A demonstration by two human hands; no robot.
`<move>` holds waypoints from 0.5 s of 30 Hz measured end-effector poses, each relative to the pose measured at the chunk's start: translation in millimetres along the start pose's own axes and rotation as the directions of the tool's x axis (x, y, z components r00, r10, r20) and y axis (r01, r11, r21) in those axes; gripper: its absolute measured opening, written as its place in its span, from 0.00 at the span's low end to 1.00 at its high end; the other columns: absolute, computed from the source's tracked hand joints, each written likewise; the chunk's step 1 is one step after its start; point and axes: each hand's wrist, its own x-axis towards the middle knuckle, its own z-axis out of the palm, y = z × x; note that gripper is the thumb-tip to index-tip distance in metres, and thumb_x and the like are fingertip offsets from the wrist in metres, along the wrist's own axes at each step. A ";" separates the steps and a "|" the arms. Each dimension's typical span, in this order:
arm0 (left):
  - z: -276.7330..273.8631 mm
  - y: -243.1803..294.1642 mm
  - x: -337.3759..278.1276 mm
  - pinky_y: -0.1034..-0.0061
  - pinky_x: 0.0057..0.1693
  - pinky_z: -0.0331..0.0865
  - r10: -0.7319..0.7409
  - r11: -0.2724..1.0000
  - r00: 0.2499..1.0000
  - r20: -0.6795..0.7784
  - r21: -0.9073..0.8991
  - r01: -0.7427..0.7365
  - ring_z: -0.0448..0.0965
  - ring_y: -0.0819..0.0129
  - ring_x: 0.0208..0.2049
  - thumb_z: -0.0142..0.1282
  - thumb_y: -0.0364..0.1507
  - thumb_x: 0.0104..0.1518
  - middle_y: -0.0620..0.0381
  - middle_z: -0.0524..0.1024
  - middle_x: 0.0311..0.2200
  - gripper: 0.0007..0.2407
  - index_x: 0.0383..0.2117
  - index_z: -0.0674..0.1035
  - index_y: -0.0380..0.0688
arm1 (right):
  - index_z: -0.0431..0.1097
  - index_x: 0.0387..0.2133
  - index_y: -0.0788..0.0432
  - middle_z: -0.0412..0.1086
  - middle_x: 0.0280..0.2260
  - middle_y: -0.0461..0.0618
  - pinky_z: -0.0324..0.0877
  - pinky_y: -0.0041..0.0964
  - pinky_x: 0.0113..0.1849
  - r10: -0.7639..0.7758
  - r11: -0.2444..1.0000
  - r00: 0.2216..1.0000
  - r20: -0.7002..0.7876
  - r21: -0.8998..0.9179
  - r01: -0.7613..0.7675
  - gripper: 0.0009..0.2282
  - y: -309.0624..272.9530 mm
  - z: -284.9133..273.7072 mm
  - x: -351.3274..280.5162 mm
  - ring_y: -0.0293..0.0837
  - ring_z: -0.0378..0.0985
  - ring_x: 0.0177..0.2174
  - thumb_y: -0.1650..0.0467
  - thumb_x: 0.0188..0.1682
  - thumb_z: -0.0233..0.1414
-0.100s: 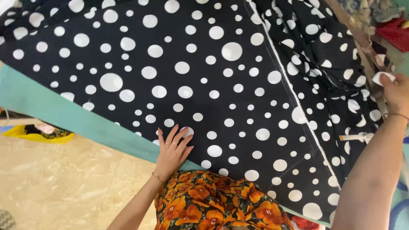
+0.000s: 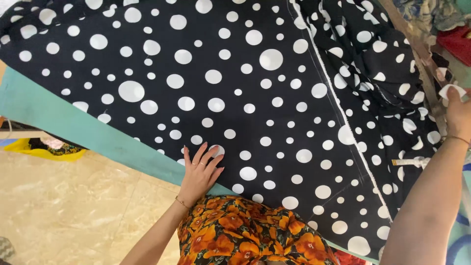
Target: Measuring and marking a piece of polka-dot fabric on a work table.
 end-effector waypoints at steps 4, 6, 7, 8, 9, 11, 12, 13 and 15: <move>-0.5 0.5 -1.4 0.29 0.68 0.43 0.010 1.000 1.000 0.009 -0.007 -0.010 0.58 0.57 0.68 0.60 0.36 0.58 0.62 0.68 0.59 0.15 0.49 0.78 0.51 | 0.67 0.53 0.71 0.75 0.49 0.59 0.70 0.45 0.51 -0.015 0.999 1.000 -0.013 0.052 0.016 0.15 -10.3 3.8 -5.0 0.50 0.78 0.50 0.68 0.61 0.49; 1.1 0.4 -1.5 0.29 0.68 0.43 0.026 1.000 1.000 -0.006 0.011 -0.026 0.57 0.58 0.68 0.60 0.36 0.58 0.61 0.68 0.59 0.14 0.50 0.78 0.50 | 0.70 0.49 0.70 0.75 0.46 0.57 0.72 0.46 0.52 -0.208 0.971 0.968 -0.138 -0.151 0.187 0.11 -48.1 4.2 -9.4 0.48 0.77 0.45 0.71 0.60 0.51; 2.1 0.3 -2.0 0.29 0.68 0.43 0.034 0.999 0.999 -0.005 0.008 -0.034 0.57 0.58 0.68 0.60 0.36 0.58 0.61 0.68 0.59 0.14 0.50 0.78 0.50 | 0.70 0.49 0.70 0.75 0.46 0.57 0.72 0.46 0.52 -0.203 0.971 0.969 -0.143 -0.156 0.180 0.11 -73.0 2.6 -9.8 0.48 0.77 0.45 0.71 0.60 0.51; 2.7 0.4 -2.4 0.29 0.68 0.42 0.029 0.999 1.000 -0.006 0.014 -0.029 0.57 0.58 0.68 0.60 0.36 0.58 0.61 0.68 0.58 0.14 0.49 0.78 0.50 | 0.70 0.47 0.70 0.73 0.41 0.57 0.67 0.44 0.44 -0.114 0.993 0.985 -0.128 -0.027 0.111 0.10 -98.1 1.8 -9.3 0.46 0.74 0.39 0.72 0.60 0.53; 3.0 0.2 -2.9 0.29 0.68 0.42 0.025 0.999 1.000 -0.007 0.021 -0.025 0.57 0.58 0.68 0.60 0.36 0.58 0.61 0.68 0.58 0.14 0.49 0.78 0.50 | 0.71 0.44 0.71 0.71 0.37 0.56 0.62 0.43 0.36 -0.026 0.994 0.994 -0.102 0.102 0.037 0.09 -123.6 1.3 -8.5 0.43 0.71 0.32 0.73 0.59 0.56; 4.2 0.4 -1.5 0.29 0.68 0.42 0.027 1.000 1.000 -0.011 0.015 -0.027 0.57 0.58 0.68 0.61 0.36 0.58 0.61 0.69 0.58 0.14 0.49 0.78 0.51 | 0.70 0.45 0.69 0.72 0.35 0.51 0.65 0.40 0.34 0.091 0.978 0.993 -0.069 0.192 -0.077 0.10 -141.6 0.8 -5.4 0.41 0.73 0.31 0.71 0.60 0.58; 3.9 0.4 -2.2 0.29 0.68 0.42 0.019 1.000 1.000 -0.015 0.016 -0.019 0.57 0.58 0.68 0.61 0.36 0.57 0.62 0.69 0.58 0.14 0.48 0.78 0.51 | 0.69 0.47 0.68 0.73 0.33 0.46 0.67 0.38 0.32 0.198 0.942 0.980 -0.016 0.281 -0.186 0.12 -152.7 4.6 -1.2 0.38 0.75 0.30 0.69 0.60 0.61; 4.5 1.1 -1.5 0.29 0.68 0.42 0.016 1.000 1.000 -0.018 0.018 -0.016 0.57 0.58 0.68 0.61 0.36 0.57 0.62 0.69 0.58 0.14 0.48 0.78 0.51 | 0.69 0.47 0.68 0.73 0.33 0.46 0.67 0.38 0.32 0.194 0.942 0.981 -0.013 0.283 -0.182 0.12 -125.4 6.8 3.2 0.38 0.75 0.30 0.69 0.60 0.61; 2.3 0.1 -1.8 0.29 0.68 0.43 0.008 1.000 1.000 -0.019 0.027 -0.008 0.58 0.58 0.68 0.60 0.36 0.58 0.62 0.69 0.58 0.14 0.48 0.79 0.49 | 0.73 0.41 0.69 0.74 0.37 0.53 0.69 0.40 0.40 0.071 0.995 0.996 -0.046 -0.061 -0.074 0.10 -78.5 25.6 22.0 0.40 0.73 0.36 0.70 0.55 0.58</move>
